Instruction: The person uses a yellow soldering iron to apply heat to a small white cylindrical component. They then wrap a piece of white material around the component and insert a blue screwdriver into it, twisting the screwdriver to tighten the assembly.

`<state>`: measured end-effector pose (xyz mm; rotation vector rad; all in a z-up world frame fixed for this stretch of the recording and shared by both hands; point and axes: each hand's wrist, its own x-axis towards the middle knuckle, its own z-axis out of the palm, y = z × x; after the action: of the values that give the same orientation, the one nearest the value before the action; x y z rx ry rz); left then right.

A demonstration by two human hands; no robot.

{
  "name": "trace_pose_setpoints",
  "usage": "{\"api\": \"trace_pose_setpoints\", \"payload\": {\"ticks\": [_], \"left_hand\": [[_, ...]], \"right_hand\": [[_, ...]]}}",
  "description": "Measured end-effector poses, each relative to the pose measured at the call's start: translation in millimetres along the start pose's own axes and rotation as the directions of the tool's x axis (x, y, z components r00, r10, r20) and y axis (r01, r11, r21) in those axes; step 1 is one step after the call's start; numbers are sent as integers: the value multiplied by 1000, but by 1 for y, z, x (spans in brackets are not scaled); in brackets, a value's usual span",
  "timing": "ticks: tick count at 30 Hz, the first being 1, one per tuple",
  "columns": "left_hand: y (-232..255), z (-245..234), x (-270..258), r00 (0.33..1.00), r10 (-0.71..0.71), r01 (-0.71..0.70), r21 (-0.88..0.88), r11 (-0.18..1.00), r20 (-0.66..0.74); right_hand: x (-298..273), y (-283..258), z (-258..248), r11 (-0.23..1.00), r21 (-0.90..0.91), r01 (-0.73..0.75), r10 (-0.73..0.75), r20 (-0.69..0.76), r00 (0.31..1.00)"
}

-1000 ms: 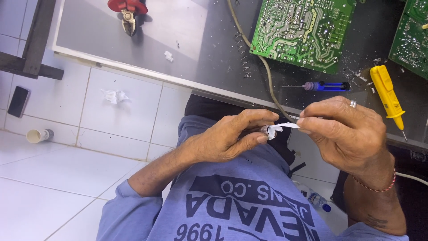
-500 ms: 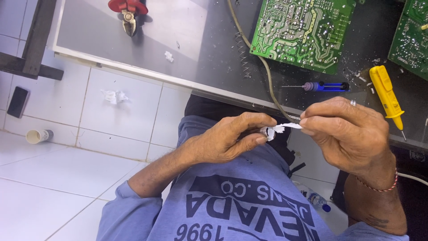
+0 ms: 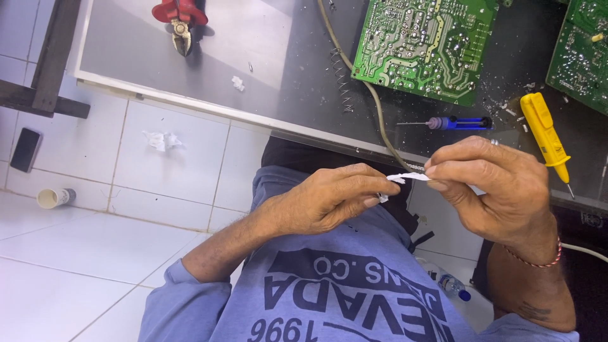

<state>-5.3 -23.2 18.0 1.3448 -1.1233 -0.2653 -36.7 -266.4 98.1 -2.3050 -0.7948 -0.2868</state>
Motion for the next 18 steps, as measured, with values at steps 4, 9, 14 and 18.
{"api": "trace_pose_setpoints", "payload": {"ticks": [4,9,14,18], "left_hand": [[-1,-1,-1,992,-84,81,-37,996,-96],[-8,8,-4,953,-233,82,-574,814,-194],[-13,8,-4,938,-274,65,-671,739,-211],[-23,5,-4,914,-285,72,-574,816,-290]], "right_hand": [[-4,1,1,990,80,-116,122,-62,991],[-10,1,23,951,208,-229,257,-122,959],[-13,4,43,994,-57,-92,74,-268,961],[-10,10,52,995,51,-91,103,-344,933]]}}
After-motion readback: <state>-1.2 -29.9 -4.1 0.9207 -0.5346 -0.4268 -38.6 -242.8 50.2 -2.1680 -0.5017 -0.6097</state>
